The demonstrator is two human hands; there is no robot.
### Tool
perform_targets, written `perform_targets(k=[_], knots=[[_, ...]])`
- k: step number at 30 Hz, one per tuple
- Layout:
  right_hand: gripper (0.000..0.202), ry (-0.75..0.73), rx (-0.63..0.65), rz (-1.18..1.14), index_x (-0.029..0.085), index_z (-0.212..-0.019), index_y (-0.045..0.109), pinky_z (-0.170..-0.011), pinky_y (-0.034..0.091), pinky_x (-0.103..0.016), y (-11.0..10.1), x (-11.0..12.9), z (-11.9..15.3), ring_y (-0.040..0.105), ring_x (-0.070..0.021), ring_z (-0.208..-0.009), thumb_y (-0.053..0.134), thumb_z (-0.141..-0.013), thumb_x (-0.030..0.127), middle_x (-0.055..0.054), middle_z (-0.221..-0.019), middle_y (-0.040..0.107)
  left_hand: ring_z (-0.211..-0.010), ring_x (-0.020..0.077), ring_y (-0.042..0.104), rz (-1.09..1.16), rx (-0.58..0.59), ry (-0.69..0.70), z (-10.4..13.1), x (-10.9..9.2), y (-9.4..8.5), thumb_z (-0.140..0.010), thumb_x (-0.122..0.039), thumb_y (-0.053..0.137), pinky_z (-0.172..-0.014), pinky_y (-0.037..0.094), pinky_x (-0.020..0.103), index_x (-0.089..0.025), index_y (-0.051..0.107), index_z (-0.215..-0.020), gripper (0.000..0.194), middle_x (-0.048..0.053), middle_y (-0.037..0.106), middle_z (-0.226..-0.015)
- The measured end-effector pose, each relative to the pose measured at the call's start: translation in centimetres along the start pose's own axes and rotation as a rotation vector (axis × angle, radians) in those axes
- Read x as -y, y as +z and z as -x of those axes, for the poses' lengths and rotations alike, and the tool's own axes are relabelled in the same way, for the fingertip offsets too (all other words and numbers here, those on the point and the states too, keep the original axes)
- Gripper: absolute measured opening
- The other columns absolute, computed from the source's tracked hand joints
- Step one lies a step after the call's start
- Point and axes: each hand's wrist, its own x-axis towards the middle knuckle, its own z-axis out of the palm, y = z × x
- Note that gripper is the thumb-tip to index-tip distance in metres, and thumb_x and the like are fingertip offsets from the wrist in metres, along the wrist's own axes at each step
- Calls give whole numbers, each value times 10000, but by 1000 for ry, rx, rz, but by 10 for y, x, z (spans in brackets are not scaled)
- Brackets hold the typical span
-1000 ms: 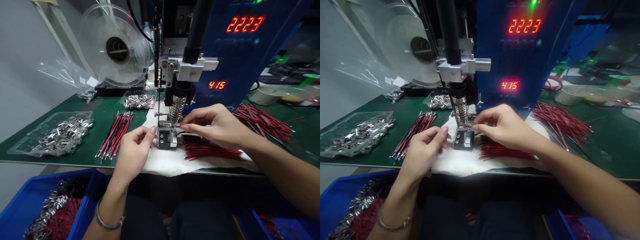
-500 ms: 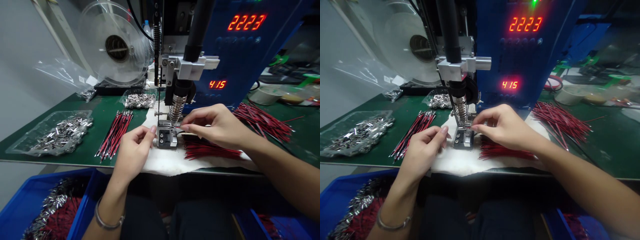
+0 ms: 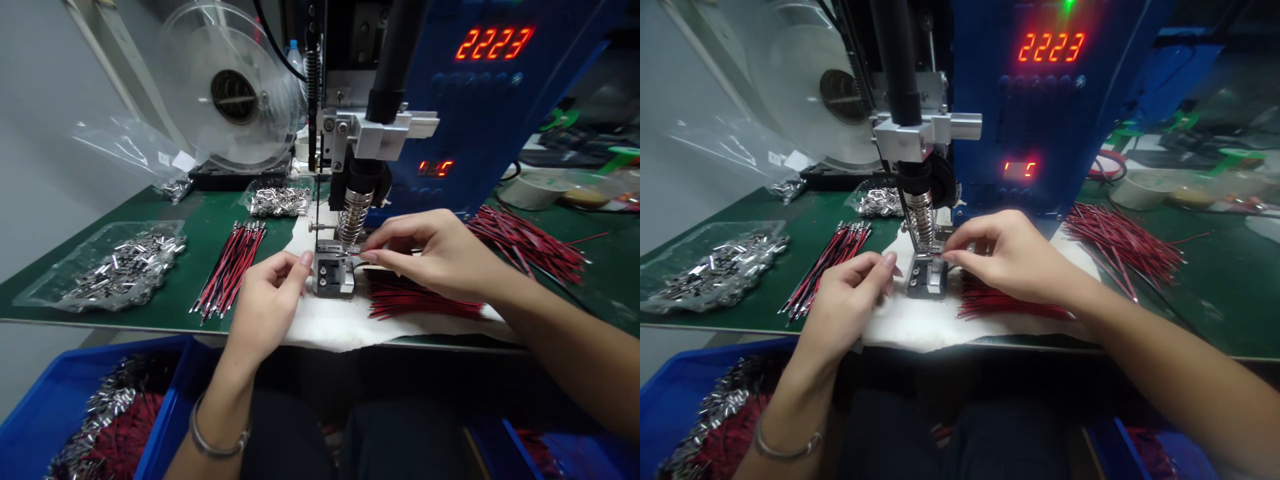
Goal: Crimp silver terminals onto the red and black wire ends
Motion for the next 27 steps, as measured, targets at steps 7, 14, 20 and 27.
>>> perform_targets(k=[7,14,20,27], knots=[[185,-44,-9,23,193,-842,744,-567,435,-287,0,-1,1,590,-141,-614,631,-830,338,-32,-781,712,-490,79,425,-21,-2,7,0,-2,0,-869,-336,573,-481,334,213,-158,595,-632,298,-24,499,-533],[111,-179,7,81,272,-852,759,-651,503,-327,-10,6,6,658,-200,-721,665,-816,319,-27,-826,729,-572,107,520,4,-30,14,1,3,-3,-882,-335,550,-525,382,217,-168,629,-675,278,7,584,-615],[114,-220,-268,71,263,-854,775,-596,519,-315,-7,47,26,668,-182,-665,699,-801,330,-29,-809,738,-520,134,493,62,31,64,34,-17,10,-830,-363,626,-455,351,247,-206,727,-987,244,16,612,-641],[155,-199,-360,-370,205,-865,747,-612,541,-240,51,60,22,685,-143,-706,628,-865,303,-11,-816,741,-549,122,502,159,-6,119,61,-31,29,-865,-310,577,-529,407,237,-179,704,-738,223,2,587,-611]])
